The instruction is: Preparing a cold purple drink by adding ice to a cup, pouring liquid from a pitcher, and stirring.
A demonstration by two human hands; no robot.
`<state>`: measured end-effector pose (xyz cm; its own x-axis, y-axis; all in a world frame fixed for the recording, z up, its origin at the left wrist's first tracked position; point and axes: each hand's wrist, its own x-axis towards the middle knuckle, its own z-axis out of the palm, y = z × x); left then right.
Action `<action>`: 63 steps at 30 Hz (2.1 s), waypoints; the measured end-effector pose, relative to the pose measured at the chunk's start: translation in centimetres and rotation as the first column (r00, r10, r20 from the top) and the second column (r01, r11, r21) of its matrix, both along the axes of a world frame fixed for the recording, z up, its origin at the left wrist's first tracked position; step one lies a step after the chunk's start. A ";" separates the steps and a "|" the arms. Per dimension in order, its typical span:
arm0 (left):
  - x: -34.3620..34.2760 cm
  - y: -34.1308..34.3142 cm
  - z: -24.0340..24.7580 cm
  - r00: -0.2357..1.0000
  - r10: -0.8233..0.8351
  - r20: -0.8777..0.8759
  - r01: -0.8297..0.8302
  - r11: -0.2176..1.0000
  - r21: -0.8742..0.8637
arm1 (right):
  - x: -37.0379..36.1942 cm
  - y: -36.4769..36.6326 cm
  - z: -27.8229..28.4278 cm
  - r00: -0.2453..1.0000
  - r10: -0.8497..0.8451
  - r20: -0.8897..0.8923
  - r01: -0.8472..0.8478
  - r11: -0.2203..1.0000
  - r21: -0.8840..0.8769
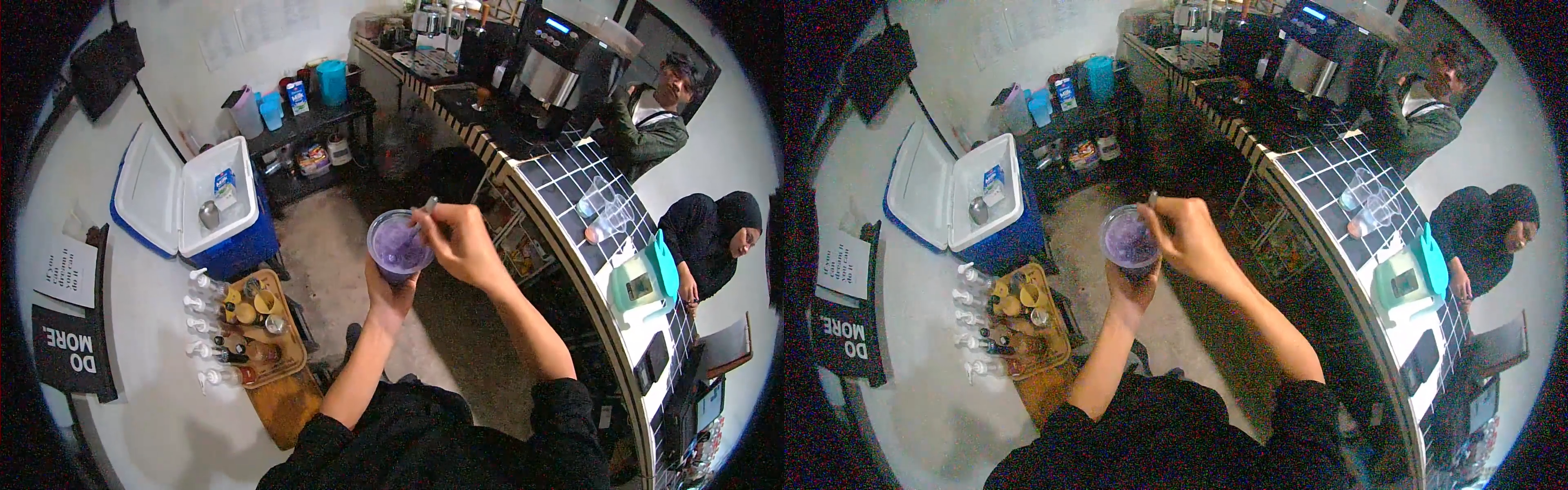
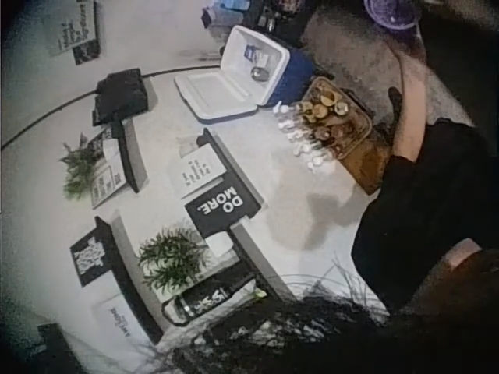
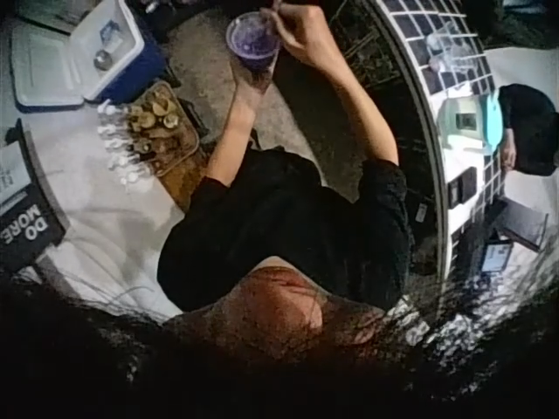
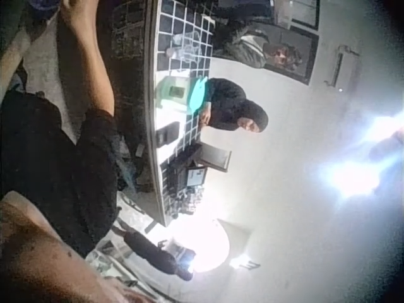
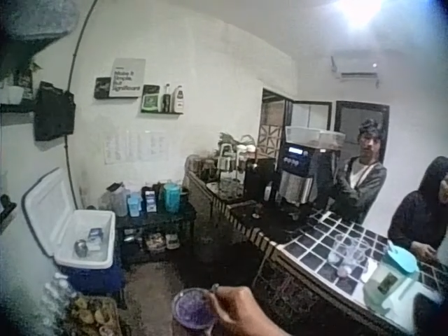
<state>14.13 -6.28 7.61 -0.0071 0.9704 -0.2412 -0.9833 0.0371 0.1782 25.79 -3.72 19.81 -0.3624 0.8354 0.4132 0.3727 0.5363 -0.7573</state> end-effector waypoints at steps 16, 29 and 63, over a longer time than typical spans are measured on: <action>-1.2 4.7 -0.4 0.999 -0.031 0.017 0.031 1.000 0.003 | -1.4 3.3 0.9 0.995 -0.040 0.089 0.041 0.999 -0.002; -6.2 13.1 -0.4 0.989 -0.092 -0.114 0.103 0.990 0.096 | -6.9 11.0 -0.4 0.999 0.020 0.050 -0.027 0.990 0.137; -22.2 17.4 0.3 0.980 0.090 -0.177 -0.098 0.994 -0.039 | -22.0 19.9 4.3 0.963 0.265 -0.057 -0.253 0.955 0.156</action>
<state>-8.10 11.14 7.92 -0.1439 0.9509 -0.2741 -0.9367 -0.0415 0.3477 3.80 16.21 24.10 -0.5208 0.6454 0.5587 0.1502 0.7135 -0.6843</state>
